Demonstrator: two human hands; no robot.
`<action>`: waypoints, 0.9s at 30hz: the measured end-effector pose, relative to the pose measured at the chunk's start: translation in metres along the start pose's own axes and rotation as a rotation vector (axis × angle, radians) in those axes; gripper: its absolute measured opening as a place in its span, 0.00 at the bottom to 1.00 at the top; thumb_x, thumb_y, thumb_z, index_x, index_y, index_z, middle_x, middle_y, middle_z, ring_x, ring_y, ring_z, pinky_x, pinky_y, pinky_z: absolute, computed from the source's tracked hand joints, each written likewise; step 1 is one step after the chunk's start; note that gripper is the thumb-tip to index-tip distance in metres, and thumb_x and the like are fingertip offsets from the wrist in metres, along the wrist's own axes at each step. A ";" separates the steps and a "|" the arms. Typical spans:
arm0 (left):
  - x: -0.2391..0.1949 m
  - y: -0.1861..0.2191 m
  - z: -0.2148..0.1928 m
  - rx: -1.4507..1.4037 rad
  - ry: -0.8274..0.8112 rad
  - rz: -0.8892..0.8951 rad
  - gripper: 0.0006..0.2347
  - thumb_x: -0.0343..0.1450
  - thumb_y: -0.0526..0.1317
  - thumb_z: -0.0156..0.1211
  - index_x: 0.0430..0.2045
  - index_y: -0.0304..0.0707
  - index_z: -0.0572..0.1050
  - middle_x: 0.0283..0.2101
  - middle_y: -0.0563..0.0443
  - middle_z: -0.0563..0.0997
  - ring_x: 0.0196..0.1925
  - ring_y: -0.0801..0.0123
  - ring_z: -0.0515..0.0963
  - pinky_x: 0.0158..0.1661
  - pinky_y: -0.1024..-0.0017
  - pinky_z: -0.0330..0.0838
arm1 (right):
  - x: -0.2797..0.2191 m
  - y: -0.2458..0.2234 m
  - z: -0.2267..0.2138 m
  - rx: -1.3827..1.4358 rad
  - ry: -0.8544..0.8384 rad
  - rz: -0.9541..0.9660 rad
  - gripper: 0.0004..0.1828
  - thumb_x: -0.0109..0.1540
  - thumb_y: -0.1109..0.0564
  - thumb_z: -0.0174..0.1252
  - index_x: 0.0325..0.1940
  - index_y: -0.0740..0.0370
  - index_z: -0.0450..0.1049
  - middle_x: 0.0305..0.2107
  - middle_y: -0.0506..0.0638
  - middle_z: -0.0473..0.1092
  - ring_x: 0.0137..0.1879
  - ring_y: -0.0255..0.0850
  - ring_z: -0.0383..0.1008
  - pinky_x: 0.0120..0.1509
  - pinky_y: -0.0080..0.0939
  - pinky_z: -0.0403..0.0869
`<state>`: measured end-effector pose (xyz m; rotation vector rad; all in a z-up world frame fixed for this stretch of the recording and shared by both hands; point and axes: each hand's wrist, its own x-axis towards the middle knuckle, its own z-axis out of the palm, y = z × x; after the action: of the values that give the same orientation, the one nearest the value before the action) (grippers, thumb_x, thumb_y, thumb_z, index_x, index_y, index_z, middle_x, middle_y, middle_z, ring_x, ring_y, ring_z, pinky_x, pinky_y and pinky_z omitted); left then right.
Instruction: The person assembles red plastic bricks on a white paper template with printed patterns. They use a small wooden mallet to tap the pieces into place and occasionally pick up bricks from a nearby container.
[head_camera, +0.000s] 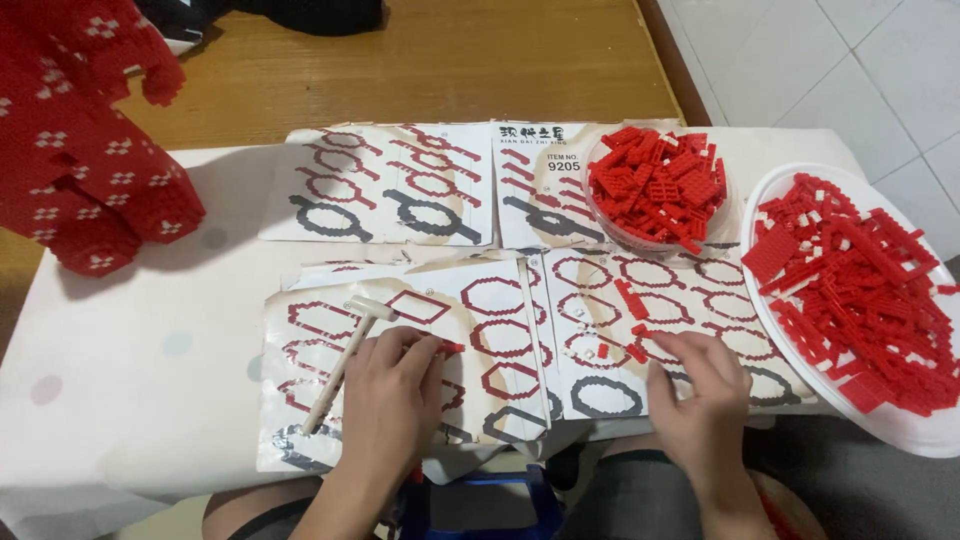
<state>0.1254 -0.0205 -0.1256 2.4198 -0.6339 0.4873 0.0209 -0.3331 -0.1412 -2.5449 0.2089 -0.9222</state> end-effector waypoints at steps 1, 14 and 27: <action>0.000 0.000 0.000 -0.001 -0.003 -0.001 0.04 0.70 0.35 0.62 0.35 0.44 0.81 0.39 0.52 0.79 0.36 0.54 0.76 0.39 0.59 0.68 | -0.001 -0.001 0.002 -0.001 -0.002 0.002 0.14 0.59 0.65 0.63 0.49 0.62 0.81 0.41 0.53 0.73 0.46 0.49 0.75 0.52 0.53 0.72; 0.000 -0.005 0.003 -0.032 -0.008 0.001 0.05 0.71 0.36 0.61 0.37 0.43 0.81 0.40 0.51 0.79 0.36 0.53 0.76 0.40 0.58 0.67 | -0.011 0.008 0.011 -0.271 -0.105 0.056 0.15 0.60 0.52 0.65 0.52 0.43 0.82 0.43 0.40 0.72 0.50 0.42 0.72 0.58 0.53 0.60; 0.004 -0.008 0.004 -0.076 0.023 0.046 0.04 0.73 0.35 0.60 0.37 0.40 0.81 0.37 0.48 0.78 0.33 0.54 0.75 0.38 0.59 0.69 | 0.008 -0.017 0.006 -0.119 -0.154 0.012 0.22 0.56 0.54 0.63 0.55 0.50 0.78 0.48 0.44 0.72 0.56 0.43 0.71 0.66 0.53 0.56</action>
<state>0.1340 -0.0188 -0.1304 2.3292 -0.6875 0.4998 0.0312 -0.3175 -0.1333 -2.7068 0.2394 -0.7241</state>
